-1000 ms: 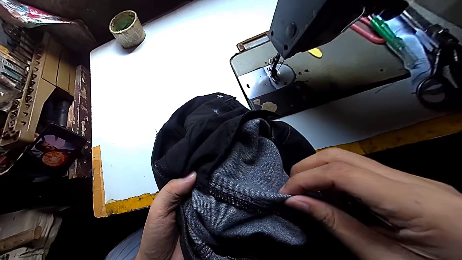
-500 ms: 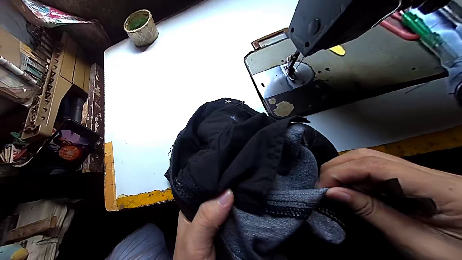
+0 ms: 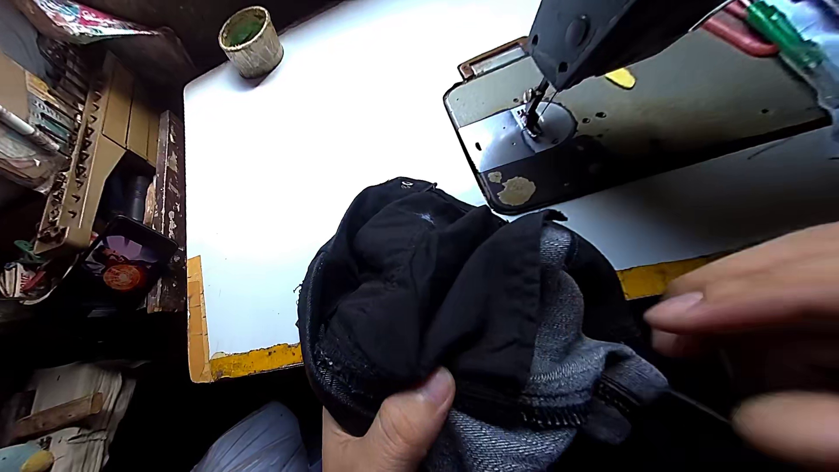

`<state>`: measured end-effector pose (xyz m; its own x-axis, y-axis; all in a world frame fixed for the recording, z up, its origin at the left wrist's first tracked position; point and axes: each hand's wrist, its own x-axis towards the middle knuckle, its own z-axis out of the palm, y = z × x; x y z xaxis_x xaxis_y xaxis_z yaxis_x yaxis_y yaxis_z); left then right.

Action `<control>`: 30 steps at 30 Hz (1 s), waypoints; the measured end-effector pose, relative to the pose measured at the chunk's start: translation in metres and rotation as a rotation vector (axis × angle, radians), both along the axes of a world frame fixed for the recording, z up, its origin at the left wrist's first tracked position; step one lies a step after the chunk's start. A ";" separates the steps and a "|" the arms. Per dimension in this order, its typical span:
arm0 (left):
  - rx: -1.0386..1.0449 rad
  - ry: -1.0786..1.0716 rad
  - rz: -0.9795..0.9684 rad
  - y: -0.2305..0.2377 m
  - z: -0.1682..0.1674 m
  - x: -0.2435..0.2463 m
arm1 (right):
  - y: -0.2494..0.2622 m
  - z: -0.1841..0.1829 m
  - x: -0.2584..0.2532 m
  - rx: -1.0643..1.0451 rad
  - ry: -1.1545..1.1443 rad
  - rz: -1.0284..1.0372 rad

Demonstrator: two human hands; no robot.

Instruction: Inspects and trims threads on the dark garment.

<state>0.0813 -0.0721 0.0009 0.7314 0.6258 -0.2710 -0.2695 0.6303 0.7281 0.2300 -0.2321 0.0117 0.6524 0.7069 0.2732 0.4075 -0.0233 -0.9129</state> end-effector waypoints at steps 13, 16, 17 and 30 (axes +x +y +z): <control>0.043 -0.030 -0.031 -0.002 -0.006 0.003 | 0.037 -0.006 -0.017 -0.025 0.107 0.130; 0.009 -0.053 -0.065 0.001 -0.006 0.003 | 0.035 -0.006 -0.021 -0.057 0.084 0.106; -0.004 -0.056 -0.069 0.003 -0.006 0.002 | 0.034 -0.006 -0.020 -0.058 0.095 0.109; 0.027 0.070 -0.008 0.010 0.007 -0.003 | 0.008 -0.001 -0.005 -0.044 0.210 0.214</control>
<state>0.0788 -0.0620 0.0082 0.7161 0.6282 -0.3043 -0.2128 0.6116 0.7620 0.2254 -0.2241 0.0107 0.5260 0.8428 0.1143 0.2096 0.0018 -0.9778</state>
